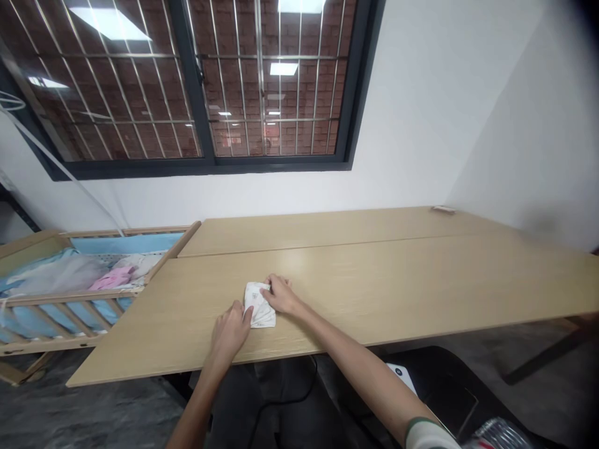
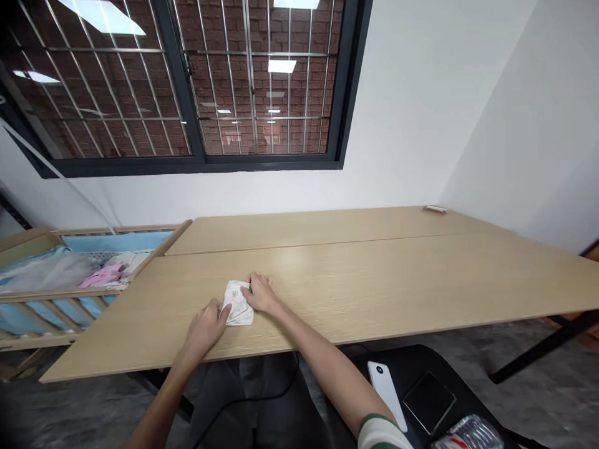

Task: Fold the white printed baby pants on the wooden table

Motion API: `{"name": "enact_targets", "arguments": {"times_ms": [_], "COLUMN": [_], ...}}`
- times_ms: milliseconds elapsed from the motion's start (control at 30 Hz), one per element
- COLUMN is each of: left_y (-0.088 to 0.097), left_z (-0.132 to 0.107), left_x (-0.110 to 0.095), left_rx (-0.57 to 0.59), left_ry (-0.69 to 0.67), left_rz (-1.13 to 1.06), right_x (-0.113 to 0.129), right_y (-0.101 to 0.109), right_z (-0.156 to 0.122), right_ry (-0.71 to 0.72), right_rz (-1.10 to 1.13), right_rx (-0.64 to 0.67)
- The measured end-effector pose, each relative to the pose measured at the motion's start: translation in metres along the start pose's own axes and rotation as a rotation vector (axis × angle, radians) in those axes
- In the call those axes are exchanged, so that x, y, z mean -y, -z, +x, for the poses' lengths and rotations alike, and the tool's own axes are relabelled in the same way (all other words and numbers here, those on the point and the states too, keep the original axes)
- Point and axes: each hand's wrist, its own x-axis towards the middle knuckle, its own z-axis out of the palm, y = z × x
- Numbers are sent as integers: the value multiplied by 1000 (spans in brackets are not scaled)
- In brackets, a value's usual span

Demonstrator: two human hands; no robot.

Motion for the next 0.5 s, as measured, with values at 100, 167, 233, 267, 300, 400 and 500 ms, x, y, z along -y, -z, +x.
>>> {"name": "enact_targets", "arguments": {"times_ms": [100, 167, 233, 267, 300, 400, 500], "left_y": [19, 37, 60, 72, 84, 119, 142], "left_z": [-26, -47, -73, -88, -103, -148, -184], "left_x": [16, 30, 48, 57, 68, 108, 152], "left_rx": [-47, -97, -136, -152, -166, -207, -249], "left_ry": [-5, -19, -30, -25, -12, 71, 175], "left_rz": [-134, -283, -377, -389, -387, -349, -318], "right_x": [26, 50, 78, 93, 108, 155, 201], "right_y": [-6, -10, -13, -15, -16, -26, -43], "right_z": [-13, -21, -30, -34, -38, -48, -54], "right_ry": [46, 100, 148, 166, 180, 188, 140], "right_rz": [49, 132, 261, 330, 397, 588, 845], "right_rx": [29, 53, 100, 130, 163, 260, 355]}}
